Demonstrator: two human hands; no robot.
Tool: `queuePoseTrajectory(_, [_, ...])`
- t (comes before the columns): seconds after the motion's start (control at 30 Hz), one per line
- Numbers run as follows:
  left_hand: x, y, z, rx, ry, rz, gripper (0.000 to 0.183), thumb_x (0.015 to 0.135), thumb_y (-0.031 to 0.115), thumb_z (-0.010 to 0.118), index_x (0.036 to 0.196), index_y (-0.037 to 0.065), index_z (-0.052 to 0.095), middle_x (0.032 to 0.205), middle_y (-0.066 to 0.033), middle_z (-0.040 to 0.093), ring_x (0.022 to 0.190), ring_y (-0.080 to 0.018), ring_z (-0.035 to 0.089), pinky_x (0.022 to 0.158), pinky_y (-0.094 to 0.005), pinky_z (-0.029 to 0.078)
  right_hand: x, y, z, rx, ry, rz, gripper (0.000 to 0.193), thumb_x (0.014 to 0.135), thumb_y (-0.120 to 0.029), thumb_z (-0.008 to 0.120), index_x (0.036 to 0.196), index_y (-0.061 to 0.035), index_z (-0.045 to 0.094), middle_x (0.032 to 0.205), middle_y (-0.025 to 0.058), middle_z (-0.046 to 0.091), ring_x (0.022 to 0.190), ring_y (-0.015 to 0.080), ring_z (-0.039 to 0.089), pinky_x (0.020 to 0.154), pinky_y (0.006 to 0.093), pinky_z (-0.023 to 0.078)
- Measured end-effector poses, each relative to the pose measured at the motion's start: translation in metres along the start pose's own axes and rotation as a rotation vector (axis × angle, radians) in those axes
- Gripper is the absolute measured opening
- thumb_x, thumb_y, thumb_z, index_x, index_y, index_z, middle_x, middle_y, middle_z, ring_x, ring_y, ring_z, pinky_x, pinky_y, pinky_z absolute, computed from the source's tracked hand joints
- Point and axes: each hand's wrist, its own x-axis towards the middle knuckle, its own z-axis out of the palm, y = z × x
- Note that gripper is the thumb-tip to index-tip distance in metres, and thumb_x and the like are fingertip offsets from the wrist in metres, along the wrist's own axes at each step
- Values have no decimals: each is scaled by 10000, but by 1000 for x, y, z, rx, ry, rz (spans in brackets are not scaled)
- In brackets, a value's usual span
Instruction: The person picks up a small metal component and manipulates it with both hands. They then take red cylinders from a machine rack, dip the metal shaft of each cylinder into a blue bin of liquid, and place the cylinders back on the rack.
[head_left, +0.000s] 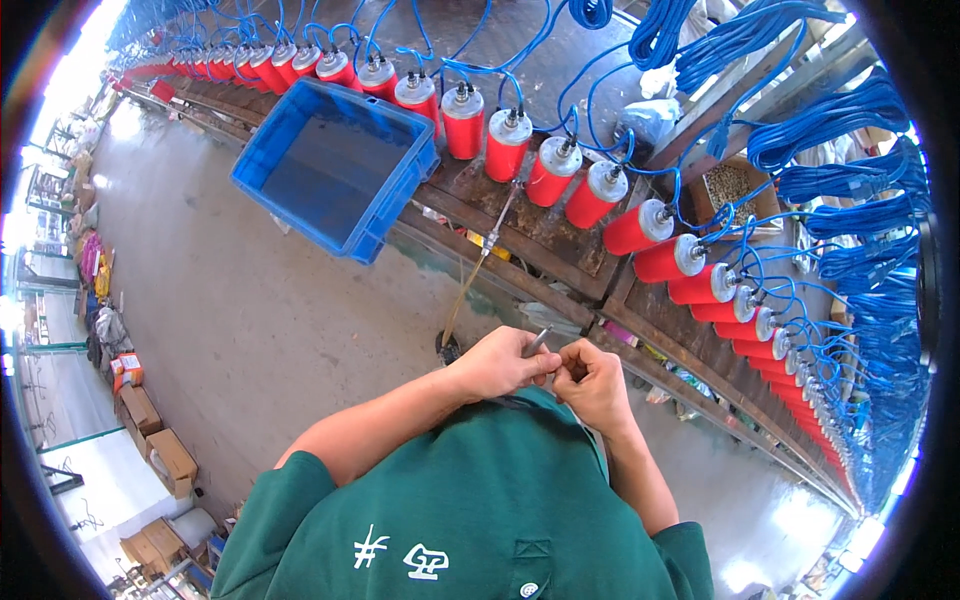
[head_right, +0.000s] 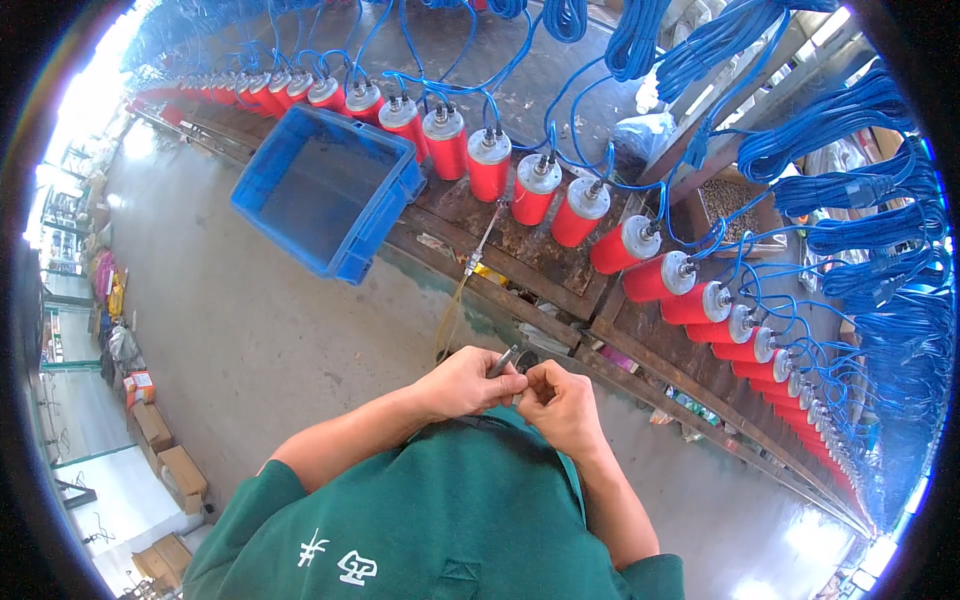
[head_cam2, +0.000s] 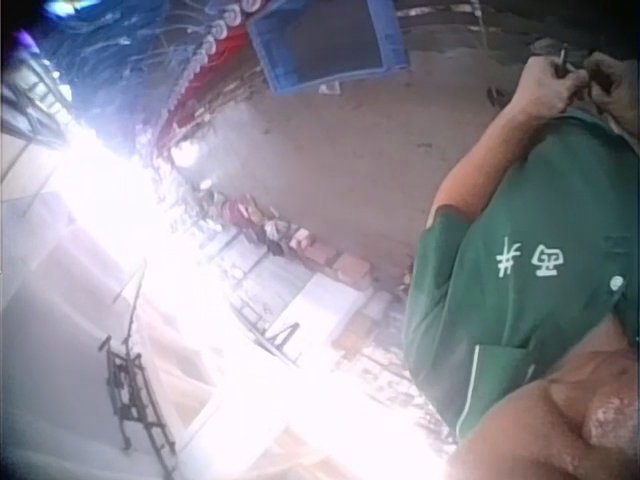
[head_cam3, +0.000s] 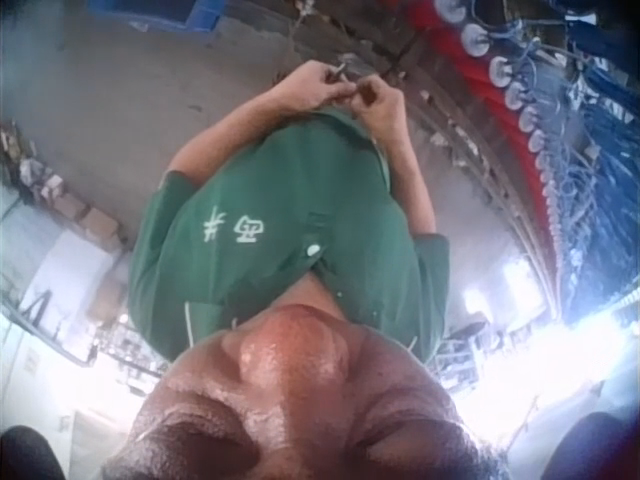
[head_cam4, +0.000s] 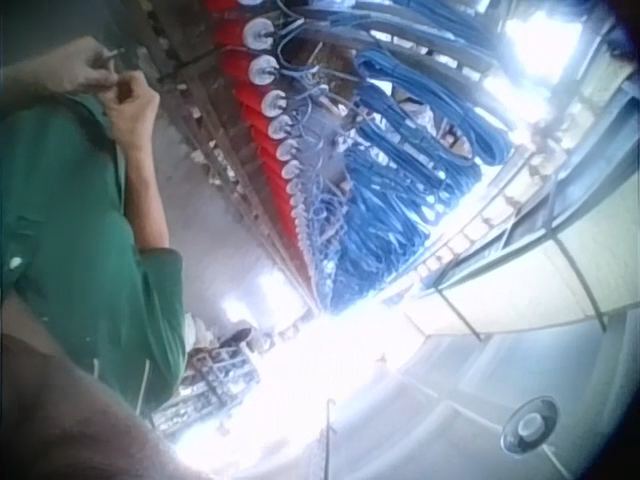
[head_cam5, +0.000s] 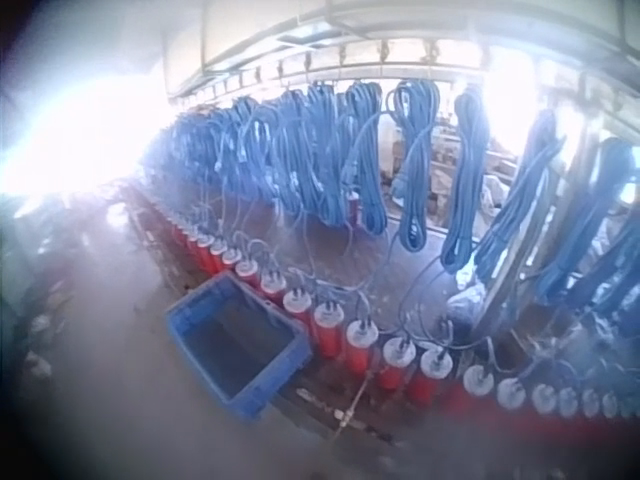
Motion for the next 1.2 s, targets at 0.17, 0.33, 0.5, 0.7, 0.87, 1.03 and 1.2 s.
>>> queuePoseTrajectory(0.17, [-4,2,-4,-105,-57,-83,234,1042,255,700,942,44,678,725,8,619,557,-54,454,488,-257,350,-2,10,9,-82,53,-22,74,894,-9,710,903,22,644,695,44,672,647,43,597,584,245,503])
queuePoseTrajectory(0.33, [-5,-1,-2,-140,13,-168,230,1041,250,702,938,47,667,682,21,561,533,-52,418,472,-255,316,-5,17,27,-88,158,-54,122,915,-50,737,904,19,637,719,72,701,667,58,625,610,264,531])
queuePoseTrajectory(0.5, [-12,-15,-13,-180,48,-6,218,1059,237,679,969,39,681,676,43,531,551,-40,406,483,-255,303,-8,1,41,-192,263,-139,110,889,-33,736,928,-15,635,727,110,690,662,109,665,623,294,554])
queuePoseTrajectory(0.7, [-35,6,-22,202,30,200,193,1062,192,658,1074,4,697,769,24,605,677,-45,492,596,-258,424,-13,-11,51,-329,360,-261,159,838,-43,768,920,-54,632,730,131,672,619,259,691,596,350,563])
queuePoseTrajectory(0.87, [-41,7,-31,319,10,195,176,1035,137,666,1124,-13,692,847,20,646,779,-48,549,689,-260,486,-15,-15,61,-416,423,-375,205,818,-80,805,932,-71,635,748,139,685,638,337,695,578,394,563])
queuePoseTrajectory(1.03, [-45,-2,-37,261,-29,153,172,1022,138,683,1101,-15,692,845,30,641,783,-34,535,675,-245,474,-20,-18,65,-507,324,-412,191,825,-108,789,944,-72,644,776,146,692,659,365,687,575,432,556])
queuePoseTrajectory(1.2, [-51,-4,-38,293,-31,145,180,992,147,711,1083,-8,697,822,41,617,767,-28,512,652,-240,454,-22,-26,63,-501,222,-384,157,841,-118,751,925,-67,629,778,147,687,674,376,678,583,450,548])
